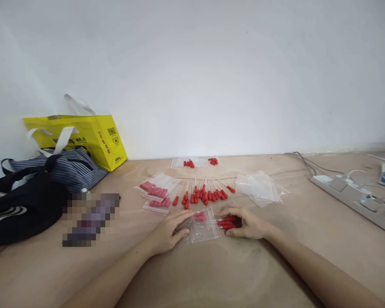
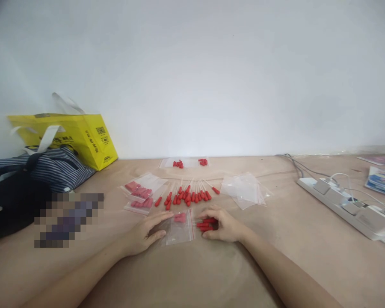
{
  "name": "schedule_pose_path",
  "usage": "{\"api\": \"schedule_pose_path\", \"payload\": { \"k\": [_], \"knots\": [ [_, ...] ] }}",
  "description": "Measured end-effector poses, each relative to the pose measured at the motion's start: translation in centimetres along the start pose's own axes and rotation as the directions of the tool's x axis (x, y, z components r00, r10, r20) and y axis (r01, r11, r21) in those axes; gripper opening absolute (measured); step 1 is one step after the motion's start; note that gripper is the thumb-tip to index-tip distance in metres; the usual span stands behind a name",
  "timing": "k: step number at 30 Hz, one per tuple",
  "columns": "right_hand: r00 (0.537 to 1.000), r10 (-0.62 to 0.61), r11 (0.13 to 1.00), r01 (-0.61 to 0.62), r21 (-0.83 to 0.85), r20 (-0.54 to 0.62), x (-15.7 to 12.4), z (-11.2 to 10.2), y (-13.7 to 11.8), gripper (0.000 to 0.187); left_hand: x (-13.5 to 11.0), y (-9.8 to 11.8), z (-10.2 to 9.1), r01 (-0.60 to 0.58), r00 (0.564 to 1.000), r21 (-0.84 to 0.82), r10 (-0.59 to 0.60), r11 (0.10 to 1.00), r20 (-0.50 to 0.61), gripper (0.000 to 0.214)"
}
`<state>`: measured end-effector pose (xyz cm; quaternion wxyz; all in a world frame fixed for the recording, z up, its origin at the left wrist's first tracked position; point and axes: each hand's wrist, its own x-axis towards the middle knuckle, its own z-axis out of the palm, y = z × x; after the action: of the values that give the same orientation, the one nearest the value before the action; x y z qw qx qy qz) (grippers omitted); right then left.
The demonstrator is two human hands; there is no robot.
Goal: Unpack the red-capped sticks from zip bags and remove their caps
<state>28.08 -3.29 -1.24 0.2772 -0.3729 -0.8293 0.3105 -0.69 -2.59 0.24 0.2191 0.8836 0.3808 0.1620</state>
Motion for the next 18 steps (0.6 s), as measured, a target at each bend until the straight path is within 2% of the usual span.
{"api": "schedule_pose_path", "payload": {
  "k": [4, 9, 14, 18],
  "knots": [
    [0.998, 0.039, 0.999, -0.039, 0.01, 0.05, 0.0, -0.3, -0.3, 0.025, 0.0, 0.0, 0.0, 0.007, 1.0, 0.012, -0.007, 1.0, 0.014, 0.043],
    [0.991, 0.123, 0.992, -0.123, 0.0, 0.062, -0.5, -1.5, 0.4, 0.025, 0.0, -0.1, 0.0, -0.005, 1.0, 0.021, 0.004, 1.0, 0.013, 0.043],
    [0.99, 0.142, 0.99, -0.142, 0.003, 0.019, -0.4, -1.4, 0.7, 0.033, 0.0, -0.1, 0.0, 0.008, 1.0, 0.028, -0.008, 1.0, 0.018, 0.042],
    [0.983, 0.163, 0.985, -0.158, -0.064, 0.086, 0.1, -1.3, 0.4, 0.019, 0.0, -0.1, 0.0, 0.019, 1.0, 0.024, -0.019, 1.0, 0.021, 0.042]
  ]
}}
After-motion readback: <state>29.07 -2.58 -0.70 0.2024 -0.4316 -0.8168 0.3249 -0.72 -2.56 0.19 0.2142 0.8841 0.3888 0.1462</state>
